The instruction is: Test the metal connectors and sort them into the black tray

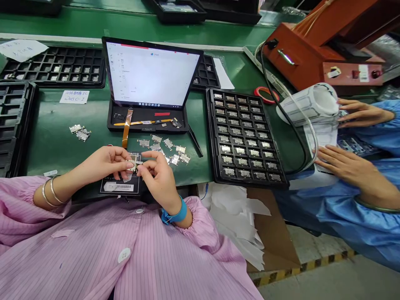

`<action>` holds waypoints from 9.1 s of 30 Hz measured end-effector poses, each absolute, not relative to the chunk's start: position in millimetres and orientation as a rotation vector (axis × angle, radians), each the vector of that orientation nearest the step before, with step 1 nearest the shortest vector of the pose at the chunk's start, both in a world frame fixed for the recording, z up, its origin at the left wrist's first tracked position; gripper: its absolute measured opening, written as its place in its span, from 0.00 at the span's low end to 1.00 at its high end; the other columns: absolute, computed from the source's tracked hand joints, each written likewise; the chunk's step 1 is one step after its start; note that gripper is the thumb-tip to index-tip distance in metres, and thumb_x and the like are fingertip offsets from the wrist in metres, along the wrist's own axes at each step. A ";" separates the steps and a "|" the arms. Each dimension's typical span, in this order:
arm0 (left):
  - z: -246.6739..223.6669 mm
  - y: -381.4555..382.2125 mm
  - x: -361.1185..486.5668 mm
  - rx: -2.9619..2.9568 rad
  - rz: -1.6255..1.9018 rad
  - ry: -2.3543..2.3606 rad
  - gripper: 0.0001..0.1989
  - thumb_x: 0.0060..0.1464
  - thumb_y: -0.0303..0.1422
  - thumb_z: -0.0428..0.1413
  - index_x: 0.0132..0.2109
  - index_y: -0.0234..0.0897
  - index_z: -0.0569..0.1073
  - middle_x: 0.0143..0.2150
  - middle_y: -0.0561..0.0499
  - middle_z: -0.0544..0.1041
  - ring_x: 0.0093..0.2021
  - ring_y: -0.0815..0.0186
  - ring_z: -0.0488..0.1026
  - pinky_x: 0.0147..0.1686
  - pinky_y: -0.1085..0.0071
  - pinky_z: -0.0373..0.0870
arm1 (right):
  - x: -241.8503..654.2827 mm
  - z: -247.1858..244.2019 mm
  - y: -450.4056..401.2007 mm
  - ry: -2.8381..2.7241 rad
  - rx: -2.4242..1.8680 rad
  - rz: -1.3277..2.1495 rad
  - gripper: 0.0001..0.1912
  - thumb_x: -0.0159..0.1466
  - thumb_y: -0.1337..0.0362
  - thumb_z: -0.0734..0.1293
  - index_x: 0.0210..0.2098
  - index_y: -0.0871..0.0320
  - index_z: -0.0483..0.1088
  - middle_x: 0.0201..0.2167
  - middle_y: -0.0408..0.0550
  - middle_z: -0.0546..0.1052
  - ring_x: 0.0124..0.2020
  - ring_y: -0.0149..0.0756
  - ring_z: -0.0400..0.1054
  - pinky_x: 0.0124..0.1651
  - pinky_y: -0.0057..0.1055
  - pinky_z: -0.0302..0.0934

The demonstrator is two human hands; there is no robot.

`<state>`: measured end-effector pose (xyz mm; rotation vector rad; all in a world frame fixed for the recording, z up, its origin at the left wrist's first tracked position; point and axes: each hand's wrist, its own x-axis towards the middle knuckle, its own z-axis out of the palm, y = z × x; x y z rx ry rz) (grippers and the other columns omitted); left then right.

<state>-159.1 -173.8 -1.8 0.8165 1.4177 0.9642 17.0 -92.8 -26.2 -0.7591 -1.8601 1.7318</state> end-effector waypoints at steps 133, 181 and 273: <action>-6.4 -161.6 -165.4 1.851 0.563 1.916 0.27 0.54 0.37 0.61 0.58 0.36 0.63 0.40 0.49 0.74 0.37 0.60 0.74 0.37 0.66 0.69 | 15.4 -34.5 -40.0 -2.700 -0.141 0.675 0.14 0.67 0.69 0.61 0.49 0.55 0.72 0.49 0.54 0.74 0.52 0.46 0.66 0.54 0.50 0.64; -7.1 -158.9 -176.6 1.850 0.554 1.803 0.30 0.51 0.40 0.62 0.59 0.35 0.65 0.37 0.51 0.72 0.32 0.63 0.69 0.32 0.69 0.63 | 21.0 -39.0 -25.8 -2.800 0.054 0.398 0.24 0.69 0.72 0.56 0.63 0.55 0.61 0.61 0.58 0.66 0.58 0.46 0.66 0.54 0.47 0.68; 2.3 -163.3 -169.1 1.003 0.994 1.319 0.10 0.51 0.36 0.61 0.37 0.34 0.78 0.23 0.55 0.68 0.21 0.74 0.60 0.19 0.77 0.56 | 14.1 -22.0 -82.8 -1.745 -0.854 1.710 0.11 0.60 0.55 0.68 0.29 0.56 0.67 0.28 0.45 0.77 0.26 0.32 0.71 0.28 0.30 0.67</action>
